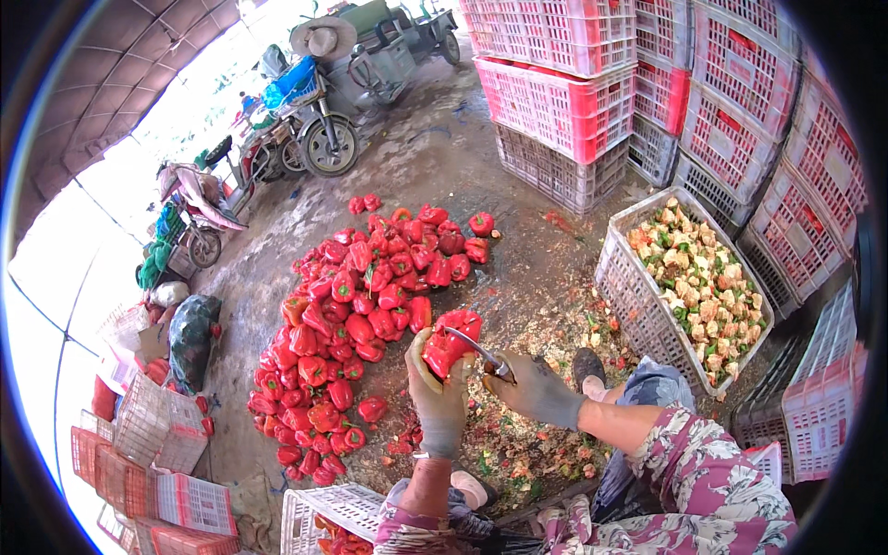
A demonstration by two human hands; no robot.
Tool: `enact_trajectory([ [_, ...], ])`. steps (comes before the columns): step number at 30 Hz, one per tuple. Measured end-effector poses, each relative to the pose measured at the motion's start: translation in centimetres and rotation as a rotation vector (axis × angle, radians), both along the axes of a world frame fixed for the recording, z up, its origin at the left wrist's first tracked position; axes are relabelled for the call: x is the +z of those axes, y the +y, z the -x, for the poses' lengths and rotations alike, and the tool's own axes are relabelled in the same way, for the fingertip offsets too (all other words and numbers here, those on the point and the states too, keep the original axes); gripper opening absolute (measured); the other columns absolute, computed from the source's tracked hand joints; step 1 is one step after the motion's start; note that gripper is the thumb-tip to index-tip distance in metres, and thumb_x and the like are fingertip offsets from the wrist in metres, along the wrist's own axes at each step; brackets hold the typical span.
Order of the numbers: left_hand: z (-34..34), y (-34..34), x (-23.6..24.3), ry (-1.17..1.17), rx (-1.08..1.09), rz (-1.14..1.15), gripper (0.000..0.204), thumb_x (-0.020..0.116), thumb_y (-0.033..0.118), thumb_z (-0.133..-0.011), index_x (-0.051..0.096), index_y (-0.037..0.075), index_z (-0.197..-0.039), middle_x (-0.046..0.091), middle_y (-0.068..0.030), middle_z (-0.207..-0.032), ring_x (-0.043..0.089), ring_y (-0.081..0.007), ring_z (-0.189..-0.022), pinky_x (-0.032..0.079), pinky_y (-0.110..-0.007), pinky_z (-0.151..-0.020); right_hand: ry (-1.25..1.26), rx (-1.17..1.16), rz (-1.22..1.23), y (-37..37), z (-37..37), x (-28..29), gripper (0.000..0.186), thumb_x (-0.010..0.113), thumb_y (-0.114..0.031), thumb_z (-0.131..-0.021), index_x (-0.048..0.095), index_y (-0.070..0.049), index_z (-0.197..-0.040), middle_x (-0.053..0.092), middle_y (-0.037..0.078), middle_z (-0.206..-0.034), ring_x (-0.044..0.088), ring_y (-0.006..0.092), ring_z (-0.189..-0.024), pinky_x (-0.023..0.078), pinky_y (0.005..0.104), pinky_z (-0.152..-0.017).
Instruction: The person sits on the ground and uses a curved knife to core red bell peppers one by one. They remove the stems and seeds, placing the cored peppers into a white basket and discarding the waste into a separate crate.
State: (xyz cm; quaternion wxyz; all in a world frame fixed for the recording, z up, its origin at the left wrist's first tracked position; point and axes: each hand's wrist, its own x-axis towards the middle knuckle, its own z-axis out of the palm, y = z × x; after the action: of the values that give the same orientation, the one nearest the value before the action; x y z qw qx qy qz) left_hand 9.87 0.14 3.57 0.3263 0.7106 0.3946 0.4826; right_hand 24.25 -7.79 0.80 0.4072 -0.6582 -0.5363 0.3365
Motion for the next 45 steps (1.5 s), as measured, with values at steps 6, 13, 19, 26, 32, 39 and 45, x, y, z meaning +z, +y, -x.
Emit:
enact_trajectory([
  [6,-1.0,0.5,0.4,-0.512,0.002,0.314,0.044,0.061,0.016,-0.1,0.043,0.0,-0.138,0.053,-0.011,-0.131,0.052,-0.0208,-0.119,0.041,-0.036,-0.106,-0.159,0.113,0.106,-1.1,-0.9,-1.7,0.037,0.066,-0.029,-0.093,0.058,-0.008,-0.123,0.069,0.012,-0.082,0.069,0.0281,-0.076,0.053,0.0401,-0.068],
  [13,1.2,1.4,0.1,-0.542,-0.118,0.303,0.039,0.046,0.029,-0.107,0.047,0.001,-0.135,0.058,-0.0113,-0.128,0.059,-0.0185,-0.112,0.048,-0.033,-0.095,0.091,0.096,0.034,-0.7,-2.4,1.4,0.039,0.075,-0.023,-0.09,0.061,-0.001,-0.12,0.067,0.007,-0.094,0.061,0.0091,-0.083,0.052,0.0306,-0.072],
  [19,-0.3,-1.7,1.0,-0.141,-0.235,0.289,0.036,0.04,0.025,-0.108,0.06,-0.002,-0.121,0.063,-0.0128,-0.12,0.059,-0.0176,-0.108,0.047,-0.034,-0.093,0.192,0.045,-0.404,2.4,-1.9,0.6,0.065,0.079,-0.034,-0.086,0.054,0.002,-0.133,0.067,0.013,-0.1,0.064,0.0184,-0.089,0.053,0.0333,-0.079],
  [26,2.2,-1.3,0.2,-0.339,-0.363,0.639,0.037,0.051,0.024,-0.103,0.059,-0.004,-0.126,0.067,-0.0101,-0.112,0.064,-0.0171,-0.098,0.052,-0.032,-0.085,0.7,0.026,0.056,2.2,-4.0,2.8,0.03,0.076,-0.018,-0.088,0.062,-0.003,-0.11,0.065,0.002,-0.075,0.059,0.0061,-0.06,0.046,0.0231,-0.05],
  [32,3.1,-0.6,0.7,-0.593,-0.523,0.899,0.058,0.055,0.037,-0.102,0.048,-0.009,-0.136,0.06,-0.0184,-0.131,0.061,-0.0292,-0.119,0.051,-0.044,-0.099,0.85,0.048,0.183,2.4,-4.9,2.9,0.037,0.078,-0.023,-0.087,0.062,-0.002,-0.113,0.066,0.004,-0.083,0.062,0.0091,-0.066,0.05,0.0253,-0.055],
  [39,3.0,-0.4,-0.5,-0.744,-0.45,0.923,0.057,0.053,0.038,-0.103,0.048,-0.008,-0.136,0.059,-0.0186,-0.132,0.061,-0.0318,-0.119,0.052,-0.05,-0.097,-0.319,-0.064,-0.512,2.3,-4.2,2.5,0.035,0.074,-0.023,-0.087,0.063,-0.004,-0.115,0.065,0.013,-0.092,0.066,0.0281,-0.073,0.054,0.0404,-0.066],
  [45,2.7,-0.6,-1.5,-0.143,-0.38,0.413,0.037,0.044,0.026,-0.107,0.062,-0.004,-0.118,0.068,-0.0079,-0.102,0.064,-0.0169,-0.088,0.051,-0.032,-0.076,-0.671,0.059,-0.24,2.0,-2.0,2.0,0.045,0.071,-0.027,-0.084,0.06,-0.009,-0.124,0.065,0.016,-0.101,0.07,0.0332,-0.082,0.057,0.0433,-0.066],
])
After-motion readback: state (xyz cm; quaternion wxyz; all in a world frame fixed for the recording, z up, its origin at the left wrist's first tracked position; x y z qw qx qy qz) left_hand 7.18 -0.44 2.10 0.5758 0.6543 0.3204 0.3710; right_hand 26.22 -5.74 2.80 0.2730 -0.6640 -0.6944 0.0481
